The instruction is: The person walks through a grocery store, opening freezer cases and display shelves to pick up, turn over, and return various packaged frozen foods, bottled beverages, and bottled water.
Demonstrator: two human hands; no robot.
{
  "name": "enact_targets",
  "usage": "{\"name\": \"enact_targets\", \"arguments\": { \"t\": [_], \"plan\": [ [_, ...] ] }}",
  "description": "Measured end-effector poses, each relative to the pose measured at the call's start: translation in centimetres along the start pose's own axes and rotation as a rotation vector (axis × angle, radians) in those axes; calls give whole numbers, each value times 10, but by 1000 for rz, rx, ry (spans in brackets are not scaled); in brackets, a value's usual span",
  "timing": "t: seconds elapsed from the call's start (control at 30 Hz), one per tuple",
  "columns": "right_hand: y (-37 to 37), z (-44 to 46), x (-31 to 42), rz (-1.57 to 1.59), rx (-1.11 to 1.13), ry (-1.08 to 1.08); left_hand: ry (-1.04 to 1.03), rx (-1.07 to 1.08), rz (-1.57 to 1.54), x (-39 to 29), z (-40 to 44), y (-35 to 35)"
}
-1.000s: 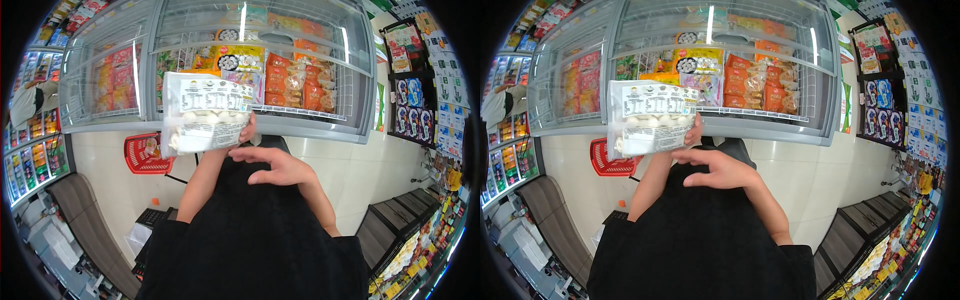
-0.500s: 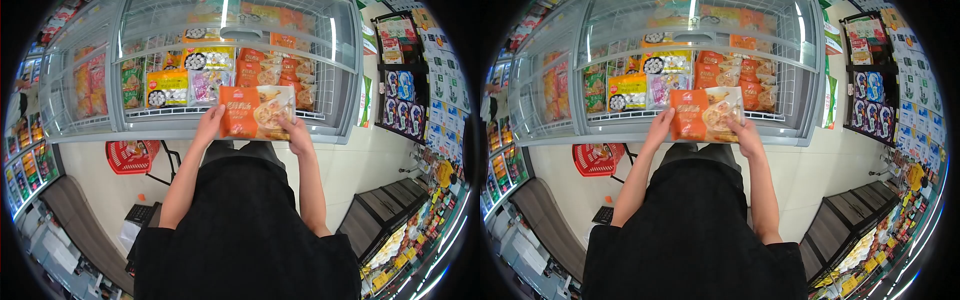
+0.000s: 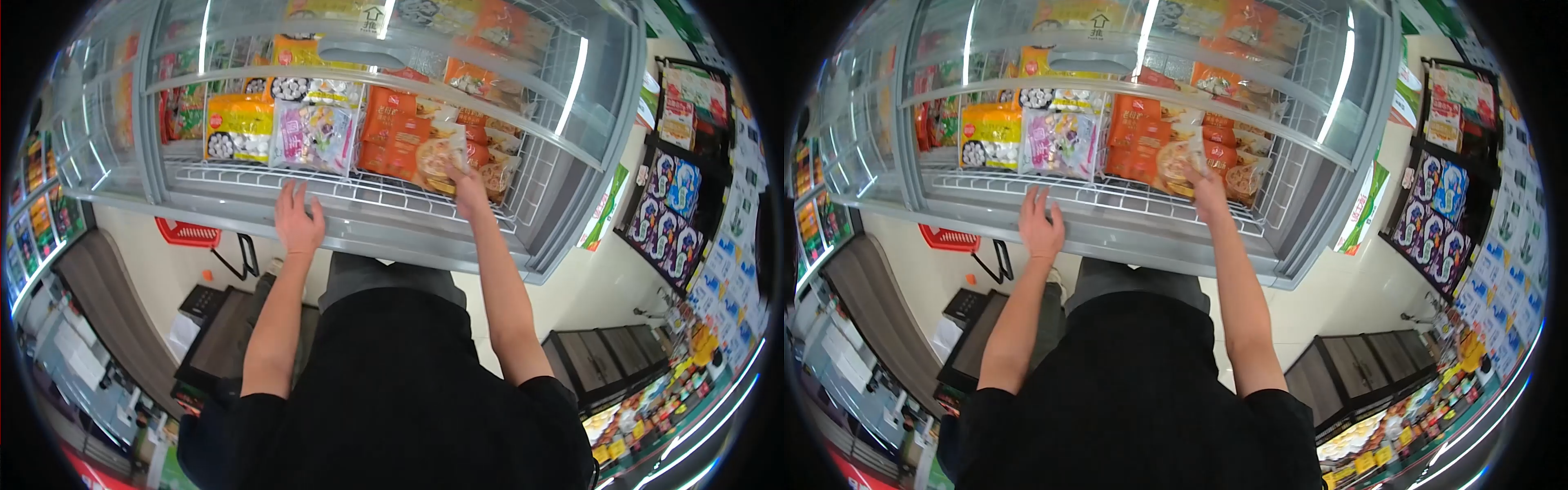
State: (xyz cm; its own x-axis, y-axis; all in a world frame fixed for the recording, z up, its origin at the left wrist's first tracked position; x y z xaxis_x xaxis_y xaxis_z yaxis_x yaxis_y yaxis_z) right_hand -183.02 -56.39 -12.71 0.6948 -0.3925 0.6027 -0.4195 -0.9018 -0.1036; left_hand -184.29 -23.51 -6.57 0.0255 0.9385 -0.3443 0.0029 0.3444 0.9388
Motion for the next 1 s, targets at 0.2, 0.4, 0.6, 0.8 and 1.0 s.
{"name": "enact_targets", "arguments": {
  "t": [0.2, 0.4, 0.6, 0.8, 1.0],
  "plan": [
    [12, 50, -41, -490, -36, -169, -10, 52, 13, -1, 6, -1],
    [74, 92, 3, -1203, -269, 559, 7, 107, 14, -2, 4, 1],
    [107, 139, 20, -1648, 256, 206, -14, 106, 14, 2, 5, 2],
    [110, 131, 10, -1884, 259, 192, -11, 77, 15, 0, 4, 0],
    [75, 44, 61, -1840, 104, 123, -22, 31, -12, 4, 1, -1]
  ]
}}
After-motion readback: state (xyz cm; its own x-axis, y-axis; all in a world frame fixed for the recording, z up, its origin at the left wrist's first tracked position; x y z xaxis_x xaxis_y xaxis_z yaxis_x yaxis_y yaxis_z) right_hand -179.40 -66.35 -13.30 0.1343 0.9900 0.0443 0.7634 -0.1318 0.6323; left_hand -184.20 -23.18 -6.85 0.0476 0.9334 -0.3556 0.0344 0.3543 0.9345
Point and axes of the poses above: each hand's wrist, its own z-axis towards the middle knuckle, its own y-axis out of the back of the hand, x = y × z, the point moved 1 cm from there along z, towards the middle knuckle, and after that the axes turned 1 degree about -y, right-handed, at the moved point
